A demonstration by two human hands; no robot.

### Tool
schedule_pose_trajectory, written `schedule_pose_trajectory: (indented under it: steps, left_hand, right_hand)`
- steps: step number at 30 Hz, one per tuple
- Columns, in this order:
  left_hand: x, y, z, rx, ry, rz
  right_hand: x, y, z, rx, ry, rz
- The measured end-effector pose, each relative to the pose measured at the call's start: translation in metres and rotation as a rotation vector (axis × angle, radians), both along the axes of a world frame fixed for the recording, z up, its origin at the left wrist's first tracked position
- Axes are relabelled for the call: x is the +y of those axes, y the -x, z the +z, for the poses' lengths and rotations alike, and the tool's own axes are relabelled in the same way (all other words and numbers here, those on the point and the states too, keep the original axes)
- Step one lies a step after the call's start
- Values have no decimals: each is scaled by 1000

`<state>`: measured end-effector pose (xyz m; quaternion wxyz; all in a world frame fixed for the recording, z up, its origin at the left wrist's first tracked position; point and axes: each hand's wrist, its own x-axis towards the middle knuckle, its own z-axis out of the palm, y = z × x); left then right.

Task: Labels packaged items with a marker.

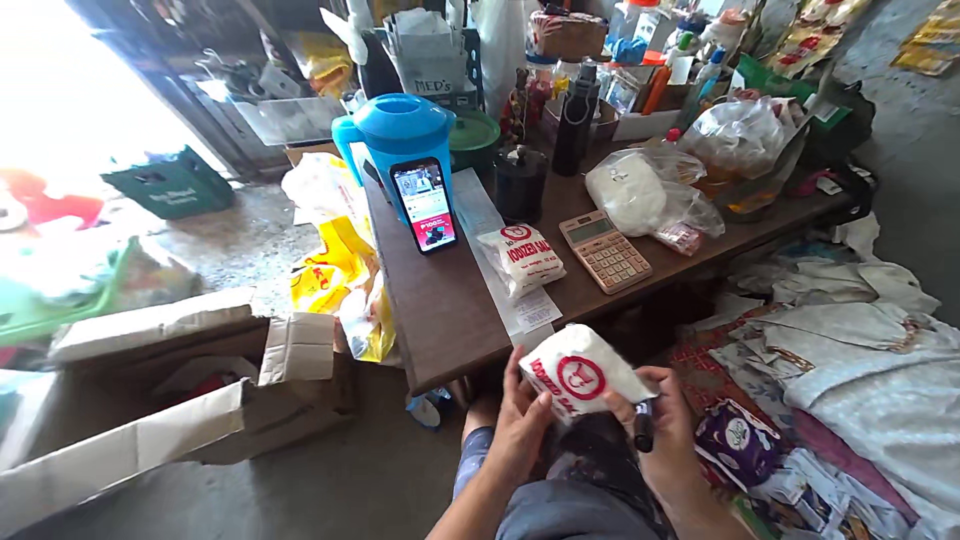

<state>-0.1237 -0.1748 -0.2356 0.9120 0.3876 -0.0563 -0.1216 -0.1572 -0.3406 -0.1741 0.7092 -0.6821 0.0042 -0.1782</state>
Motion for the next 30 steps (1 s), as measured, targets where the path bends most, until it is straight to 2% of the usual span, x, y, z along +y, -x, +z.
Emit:
schedule_pose_trajectory:
  steps: [2,5,7,10,12,14,16,18,19,21,25,27,28,30]
  left_hand:
    - [23,-13,8,-66,-129,166]
    - [70,-36,32,-134,-544,312]
    - [104,-57,47,-220,-808,299]
    - [138,-97,64,-227,-1086,142]
    - [146,-125,66,-250,-1172,64]
    - [144,-145,66,-332,-1365,78]
    - [134,-151,65,-446,-1578,255]
    - [122,-146,62,-555,-1605,420]
    - [118,-143,61,-598,-1602,425]
    - [117,-141,55,-668,-1557,274]
    - [129,-147,60,-815,-1416,-246]
    - [130,-146,71,-834,-1543,-447]
    - [129,-145,72,-868,-1638,-448]
    - [129,-145,71,-901,-1797,-330]
  right_hand:
    - [9,0,-4,112,-30,137]
    - [1,2,-11,191,-6,282]
    - [-10,1,-18,163,11,323]
    - [-22,0,-29,177,-25,315]
    - [-23,-1,-32,203,-54,275]
    - [-22,-1,-34,213,-70,251]
    - [-21,-2,-35,201,-72,259]
    - [-20,-3,-34,195,-68,272]
    - [-20,-4,-34,195,-70,279]
    - [-17,-6,-34,202,-71,280]
    - [-10,-6,-35,182,-49,299]
    - [-7,-3,-36,156,-35,323]
    - [-6,-1,-38,152,-31,334]
    - [-6,2,-43,168,-36,346]
